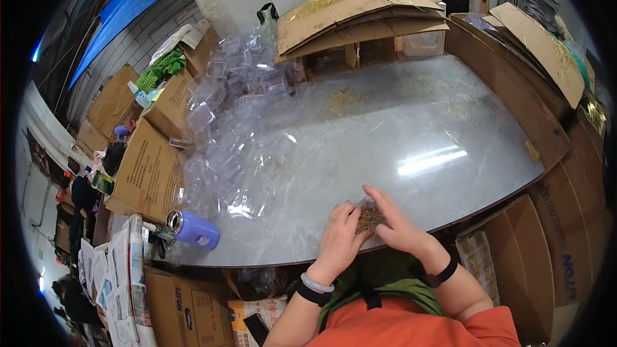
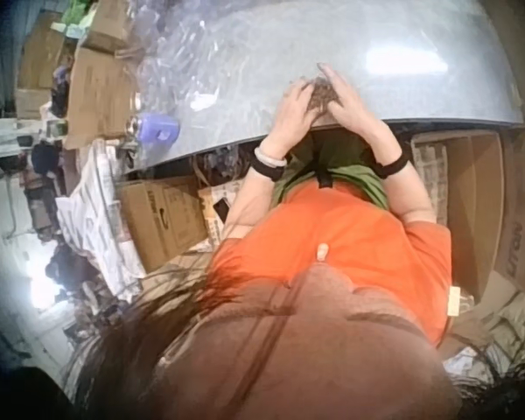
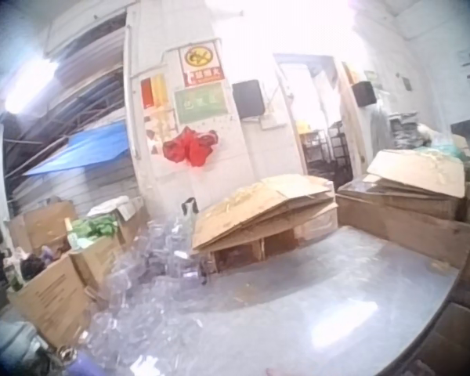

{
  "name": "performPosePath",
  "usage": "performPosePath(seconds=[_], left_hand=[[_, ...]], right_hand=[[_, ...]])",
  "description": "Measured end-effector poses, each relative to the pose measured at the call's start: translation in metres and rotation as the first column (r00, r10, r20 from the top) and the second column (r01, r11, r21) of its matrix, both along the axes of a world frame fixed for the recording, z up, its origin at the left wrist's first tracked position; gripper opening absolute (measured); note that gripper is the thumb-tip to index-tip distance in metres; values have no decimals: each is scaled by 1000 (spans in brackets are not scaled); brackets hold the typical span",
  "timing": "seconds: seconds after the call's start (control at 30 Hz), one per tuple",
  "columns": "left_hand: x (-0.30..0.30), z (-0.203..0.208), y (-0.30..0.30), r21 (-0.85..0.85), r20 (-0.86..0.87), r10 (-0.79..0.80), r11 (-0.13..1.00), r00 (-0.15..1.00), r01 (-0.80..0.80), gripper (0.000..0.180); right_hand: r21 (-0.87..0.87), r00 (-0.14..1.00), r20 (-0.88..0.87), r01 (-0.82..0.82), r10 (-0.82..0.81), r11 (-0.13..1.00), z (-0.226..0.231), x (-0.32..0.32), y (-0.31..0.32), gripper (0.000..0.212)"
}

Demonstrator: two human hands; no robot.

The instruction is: Picking small metal components from a table, placing them into small plastic bags, and packing the bags into a cardboard box.

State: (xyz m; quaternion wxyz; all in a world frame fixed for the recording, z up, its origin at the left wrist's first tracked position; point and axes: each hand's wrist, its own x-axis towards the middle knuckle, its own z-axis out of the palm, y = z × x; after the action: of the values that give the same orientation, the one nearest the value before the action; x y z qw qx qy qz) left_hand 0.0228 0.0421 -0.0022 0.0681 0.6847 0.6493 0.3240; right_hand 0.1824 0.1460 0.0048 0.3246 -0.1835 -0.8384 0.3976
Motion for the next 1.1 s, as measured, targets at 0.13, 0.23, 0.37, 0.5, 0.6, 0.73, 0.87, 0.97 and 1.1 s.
performPosePath(seconds=[0.13, 0.23, 0.37, 0.5, 0.6, 0.73, 0.87, 0.97, 1.1], left_hand=[[0, 1, -2, 41, 35, 13, 999, 999, -15, 60], [-4, -2, -3, 44, 22, 15, 999, 1000, -16, 59], [-4, 0, -3, 66, 38, -18, 998, 999, 15, 57], [-8, -3, -6, 64, 46, -37, 997, 998, 34, 56], [-11, -5, -6, 49, 53, -54, 997, 997, 52, 57], [-5, 8, -7, 48, 51, -54, 998, 997, 51, 62], [1, 2, -5, 54, 0, 25, 998, 1000, -25, 65], [-1, -2, -5, 70, 27, 15, 997, 1000, -17, 62], [-6, -4, -6, 80, 52, -5, 997, 999, 1, 60]], right_hand=[[284, 969, 210, 70, -133, 956, 9, 11, 12, 70], [311, 964, 261, -44, -41, 949, 13, 7, 9, 59], [239, 954, 299, -78, 3, 968, 14, 19, 24, 55], [242, 970, 243, -64, 4, 968, 22, 32, 24, 58], [307, 971, 231, -11, -63, 951, 23, 35, 19, 54], [342, 953, 208, 139, -220, 929, 12, 26, 7, 43], [388, 954, 63, 248, -294, 888, 1, 10, -17, 33], [369, 937, 17, 319, -349, 873, 3, 9, -22, 31], [368, 940, 29, 306, -340, 878, 2, 14, -16, 27]])
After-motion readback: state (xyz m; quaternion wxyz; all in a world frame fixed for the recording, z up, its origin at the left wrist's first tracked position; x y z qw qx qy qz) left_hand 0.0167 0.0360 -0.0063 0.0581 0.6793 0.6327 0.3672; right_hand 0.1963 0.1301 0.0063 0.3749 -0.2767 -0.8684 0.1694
